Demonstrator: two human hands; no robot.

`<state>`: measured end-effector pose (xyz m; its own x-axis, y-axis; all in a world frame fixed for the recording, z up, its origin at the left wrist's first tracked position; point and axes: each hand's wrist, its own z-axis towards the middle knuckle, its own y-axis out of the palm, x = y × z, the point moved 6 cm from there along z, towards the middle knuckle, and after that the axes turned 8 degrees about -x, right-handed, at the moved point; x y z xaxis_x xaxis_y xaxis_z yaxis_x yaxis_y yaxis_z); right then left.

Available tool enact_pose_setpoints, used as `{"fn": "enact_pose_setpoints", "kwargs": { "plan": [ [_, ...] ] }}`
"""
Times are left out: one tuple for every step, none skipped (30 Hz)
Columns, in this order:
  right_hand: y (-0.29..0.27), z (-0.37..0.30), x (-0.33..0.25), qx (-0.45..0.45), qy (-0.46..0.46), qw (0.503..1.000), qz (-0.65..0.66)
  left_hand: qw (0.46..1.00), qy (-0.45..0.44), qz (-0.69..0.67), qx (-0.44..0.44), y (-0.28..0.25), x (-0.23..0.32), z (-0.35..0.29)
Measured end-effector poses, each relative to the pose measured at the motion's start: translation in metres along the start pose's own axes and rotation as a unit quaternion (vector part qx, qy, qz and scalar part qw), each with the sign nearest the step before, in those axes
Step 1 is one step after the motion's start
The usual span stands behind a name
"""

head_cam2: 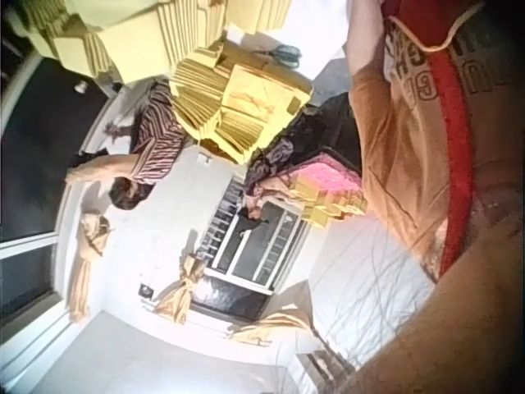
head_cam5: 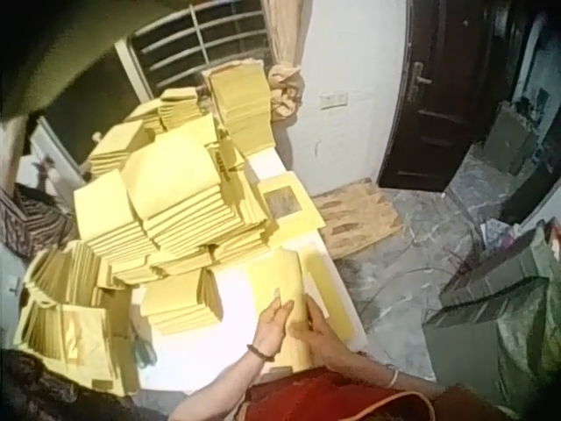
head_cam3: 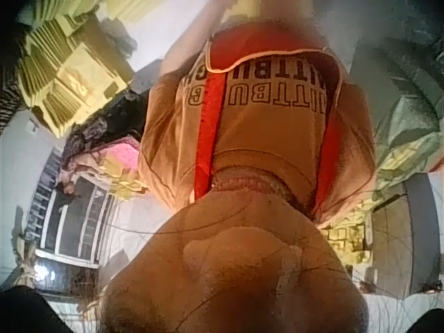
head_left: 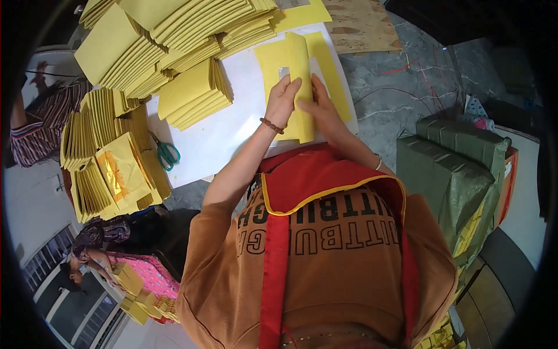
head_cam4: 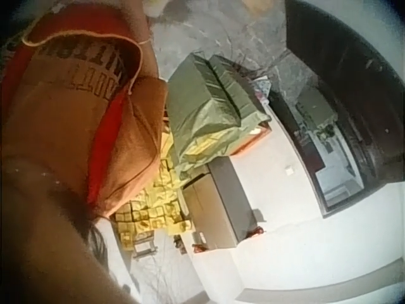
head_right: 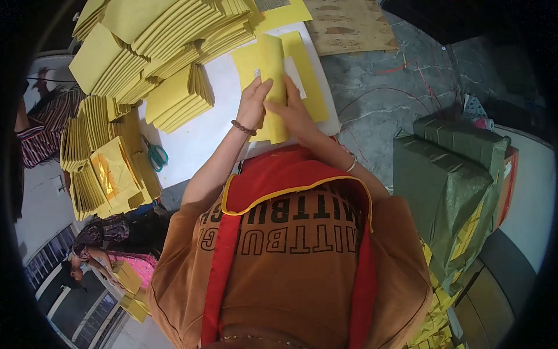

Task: Folding yellow paper sheets with silver foil centers into bundles.

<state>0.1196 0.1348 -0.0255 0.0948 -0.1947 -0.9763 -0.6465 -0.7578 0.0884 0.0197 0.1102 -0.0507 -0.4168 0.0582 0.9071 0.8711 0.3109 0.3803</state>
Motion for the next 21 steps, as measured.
{"fn": "enact_pose_setpoints", "kwargs": {
  "plan": [
    [-0.001,0.0,0.0,0.01,0.036,0.991,0.13,0.999,-0.032,-0.002,-0.008,-0.004,-0.005,-0.001],
    [-0.003,0.002,0.003,0.011,0.036,0.991,0.13,0.998,-0.064,-0.004,-0.017,-0.005,-0.009,-0.001],
    [-0.008,0.006,0.01,0.023,0.046,0.98,0.192,0.998,-0.064,-0.004,-0.017,-0.005,-0.011,-0.001],
    [-0.011,0.01,0.017,0.035,0.056,0.965,0.254,0.999,-0.049,-0.006,-0.013,-0.003,-0.011,0.0],
    [-0.012,0.013,0.021,0.035,0.056,0.965,0.253,0.999,-0.034,-0.009,-0.009,-0.001,-0.01,0.001],
    [-0.013,0.016,0.024,0.04,0.047,0.968,0.243,0.999,-0.034,-0.01,-0.009,0.001,-0.011,0.001],
    [-0.015,0.017,0.026,0.045,0.038,0.971,0.233,1.0,-0.019,-0.006,-0.008,0.003,-0.01,0.001],
    [-0.013,0.017,0.024,0.045,0.04,0.971,0.232,1.0,-0.004,-0.003,-0.007,0.005,-0.007,0.001],
    [-0.011,0.016,0.021,0.05,0.041,0.979,0.193,1.0,-0.004,-0.004,-0.006,0.006,-0.005,0.0],
    [-0.01,0.015,0.019,0.055,0.042,0.986,0.154,1.0,-0.005,0.006,-0.001,0.006,-0.004,-0.001],
    [-0.007,0.014,0.02,0.054,0.042,0.986,0.153,1.0,-0.004,0.016,0.004,0.007,-0.002,-0.001],
    [-0.006,0.013,0.02,0.064,0.031,0.985,0.157,1.0,-0.004,0.015,0.004,0.007,-0.002,-0.001],
    [-0.007,0.012,0.021,0.073,0.02,0.984,0.161,1.0,-0.004,0.009,-0.002,0.007,-0.004,0.0],
    [-0.007,0.012,0.022,0.072,0.021,0.984,0.16,1.0,-0.003,0.002,-0.008,0.007,-0.003,0.0],
    [-0.007,0.012,0.022,0.058,0.007,0.985,0.164,1.0,-0.003,0.002,-0.007,0.006,-0.003,0.001],
    [-0.008,0.012,0.02,0.044,-0.007,0.985,0.169,1.0,-0.025,0.003,-0.004,0.005,-0.005,0.001],
    [-0.008,0.01,0.015,0.043,-0.006,0.985,0.168,0.999,-0.047,0.004,-0.001,0.004,-0.007,0.001],
    [-0.003,0.007,0.008,0.009,0.009,0.976,0.215,0.999,-0.047,0.003,0.001,0.003,-0.008,0.001],
    [0.001,0.006,0.004,-0.024,0.024,0.965,0.262,0.999,-0.042,-0.025,-0.014,0.004,-0.008,0.001],
    [0.0,0.005,0.007,-0.024,0.025,0.964,0.262,0.997,-0.038,-0.052,-0.03,0.006,-0.007,0.001],
    [0.0,0.005,0.007,-0.043,-0.006,0.974,0.224,0.997,-0.038,-0.052,-0.03,0.006,-0.008,0.001]
  ]
}}
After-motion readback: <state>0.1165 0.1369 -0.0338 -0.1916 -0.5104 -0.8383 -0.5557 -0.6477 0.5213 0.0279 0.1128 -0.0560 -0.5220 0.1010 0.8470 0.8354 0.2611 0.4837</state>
